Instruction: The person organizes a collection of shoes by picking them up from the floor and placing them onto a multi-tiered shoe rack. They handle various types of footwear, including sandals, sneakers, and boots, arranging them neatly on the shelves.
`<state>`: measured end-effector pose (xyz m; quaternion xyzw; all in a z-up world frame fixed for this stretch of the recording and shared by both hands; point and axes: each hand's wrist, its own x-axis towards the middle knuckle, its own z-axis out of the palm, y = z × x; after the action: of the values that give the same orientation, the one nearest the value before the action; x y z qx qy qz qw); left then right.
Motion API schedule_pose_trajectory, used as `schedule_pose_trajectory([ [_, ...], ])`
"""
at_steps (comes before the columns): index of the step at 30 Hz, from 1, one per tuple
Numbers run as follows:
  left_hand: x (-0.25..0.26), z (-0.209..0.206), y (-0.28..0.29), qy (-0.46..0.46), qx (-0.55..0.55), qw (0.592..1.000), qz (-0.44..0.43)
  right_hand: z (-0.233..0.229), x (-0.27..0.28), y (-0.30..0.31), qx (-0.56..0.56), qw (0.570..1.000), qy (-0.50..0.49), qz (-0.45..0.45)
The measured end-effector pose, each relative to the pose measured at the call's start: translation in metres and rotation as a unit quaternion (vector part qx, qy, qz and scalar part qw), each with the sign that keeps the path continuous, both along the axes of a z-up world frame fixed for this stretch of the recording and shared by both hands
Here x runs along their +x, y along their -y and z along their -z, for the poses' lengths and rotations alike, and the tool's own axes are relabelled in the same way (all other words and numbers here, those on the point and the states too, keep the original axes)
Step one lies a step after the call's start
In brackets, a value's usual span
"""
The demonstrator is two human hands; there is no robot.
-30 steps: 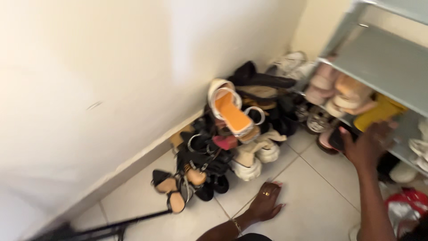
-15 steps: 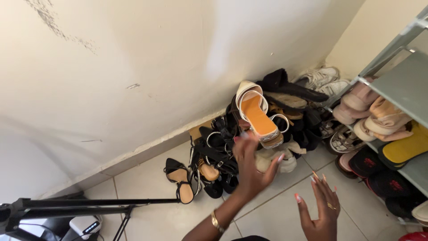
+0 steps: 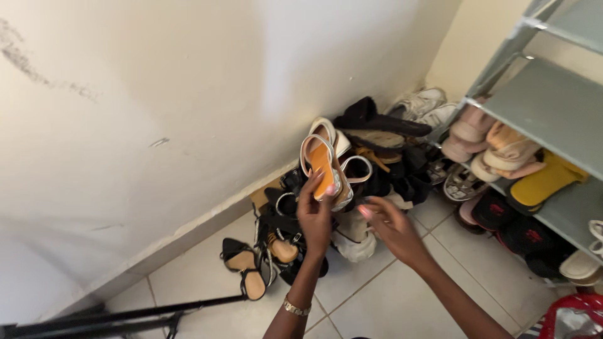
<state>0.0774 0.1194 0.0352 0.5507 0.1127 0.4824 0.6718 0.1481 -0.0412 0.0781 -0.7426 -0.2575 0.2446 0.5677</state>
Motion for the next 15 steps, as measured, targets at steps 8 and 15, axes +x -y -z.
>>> schedule_pose_trajectory([
  [8,-0.004,-0.015,-0.031,-0.193,0.091,0.976,-0.047,0.003,-0.001,-0.06,0.083,0.938,-0.337,-0.006],
  [15,-0.006,-0.027,-0.036,-0.146,-0.218,0.965,-0.01,-0.002,-0.004,-0.07,0.202,0.919,-0.338,0.006],
])
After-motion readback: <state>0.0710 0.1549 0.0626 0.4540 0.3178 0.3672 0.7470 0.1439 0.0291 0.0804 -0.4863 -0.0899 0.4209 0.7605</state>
